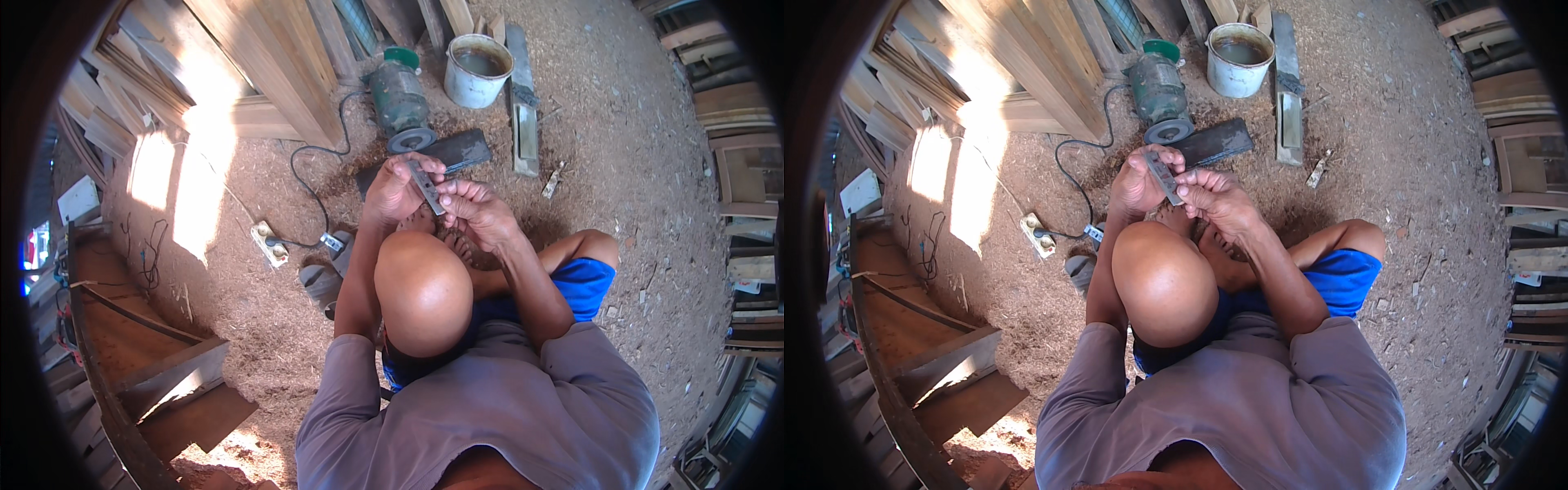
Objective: The person sharpens a metal hinge by holding it against a spinning bench grinder and occasionally dipping it into a water container by hand.
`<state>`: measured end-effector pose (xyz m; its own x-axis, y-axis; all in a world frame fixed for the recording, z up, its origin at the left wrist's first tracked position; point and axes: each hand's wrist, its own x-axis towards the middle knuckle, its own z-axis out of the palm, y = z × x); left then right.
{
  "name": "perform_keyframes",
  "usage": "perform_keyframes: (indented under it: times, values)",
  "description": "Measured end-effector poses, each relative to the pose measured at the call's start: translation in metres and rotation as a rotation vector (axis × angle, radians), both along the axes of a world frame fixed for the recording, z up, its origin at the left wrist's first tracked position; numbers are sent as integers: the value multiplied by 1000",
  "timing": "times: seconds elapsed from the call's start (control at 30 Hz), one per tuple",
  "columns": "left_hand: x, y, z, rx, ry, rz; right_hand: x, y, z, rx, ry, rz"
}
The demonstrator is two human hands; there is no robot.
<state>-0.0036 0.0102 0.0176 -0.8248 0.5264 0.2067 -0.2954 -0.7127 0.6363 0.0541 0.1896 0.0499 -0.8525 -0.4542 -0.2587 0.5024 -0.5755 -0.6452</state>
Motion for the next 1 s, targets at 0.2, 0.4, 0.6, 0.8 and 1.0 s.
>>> perform_keyframes:
  times: [0.2, 0.4, 0.6, 0.8, 1.0]
  values:
    - [1, 0, 1, -32, -8, 19, 0, 2, 0, -8, -11, 11]
    - [0, 1, 0, -24, -24, 5, 0, 3, -4, -42, -1, 20]
    - [0, 0, -1, -14, -20, -9, 0, 3, -2, -55, -12, 14]
    - [6, 5, 18, -51, -33, 20, 2, 2, 3, 42, 36, -40]
    - [6, 1, 28, -442, 78, 305, 0, -1, 4, 367, 244, -217]
